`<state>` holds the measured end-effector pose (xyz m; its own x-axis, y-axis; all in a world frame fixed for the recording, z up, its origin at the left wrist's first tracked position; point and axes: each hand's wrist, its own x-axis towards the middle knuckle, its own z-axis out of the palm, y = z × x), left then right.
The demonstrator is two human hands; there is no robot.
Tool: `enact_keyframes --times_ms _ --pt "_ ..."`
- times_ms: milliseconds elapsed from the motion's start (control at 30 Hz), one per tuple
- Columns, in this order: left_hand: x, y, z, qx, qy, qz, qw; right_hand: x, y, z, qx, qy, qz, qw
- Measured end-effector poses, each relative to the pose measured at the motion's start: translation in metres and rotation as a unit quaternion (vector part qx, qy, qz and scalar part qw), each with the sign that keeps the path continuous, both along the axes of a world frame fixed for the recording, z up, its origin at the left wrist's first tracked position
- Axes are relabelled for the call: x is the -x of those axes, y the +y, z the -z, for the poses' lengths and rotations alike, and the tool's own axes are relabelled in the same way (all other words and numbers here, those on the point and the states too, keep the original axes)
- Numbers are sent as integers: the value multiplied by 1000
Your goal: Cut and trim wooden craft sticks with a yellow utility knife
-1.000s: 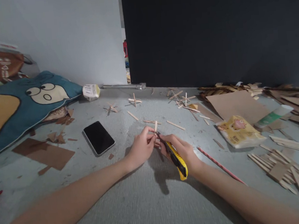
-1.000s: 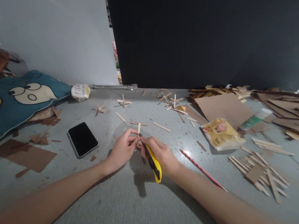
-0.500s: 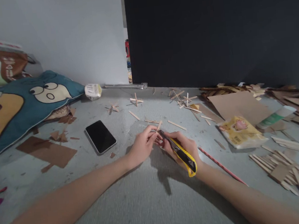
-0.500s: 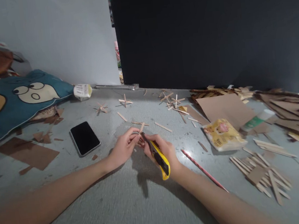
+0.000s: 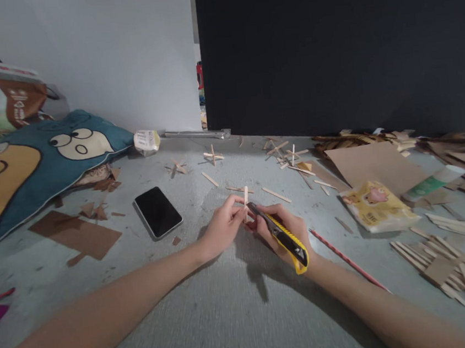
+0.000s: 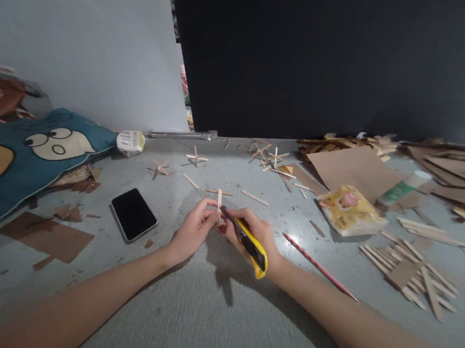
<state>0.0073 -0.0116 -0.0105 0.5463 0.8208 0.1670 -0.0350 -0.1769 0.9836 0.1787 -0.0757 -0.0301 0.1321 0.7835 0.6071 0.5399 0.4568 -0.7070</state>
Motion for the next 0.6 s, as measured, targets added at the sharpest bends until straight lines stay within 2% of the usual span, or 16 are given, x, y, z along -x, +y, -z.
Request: enact_keyframes --times_ms 167,300,600 --pt "0 4 2 65 -68 37 995 -3 3 -2 40 69 -35 996" --pt "0 6 2 72 -90 50 992 -1 6 -6 35 127 -64 989" --pt "-2 5 2 73 -85 28 993 0 4 -10 12 77 -37 996"
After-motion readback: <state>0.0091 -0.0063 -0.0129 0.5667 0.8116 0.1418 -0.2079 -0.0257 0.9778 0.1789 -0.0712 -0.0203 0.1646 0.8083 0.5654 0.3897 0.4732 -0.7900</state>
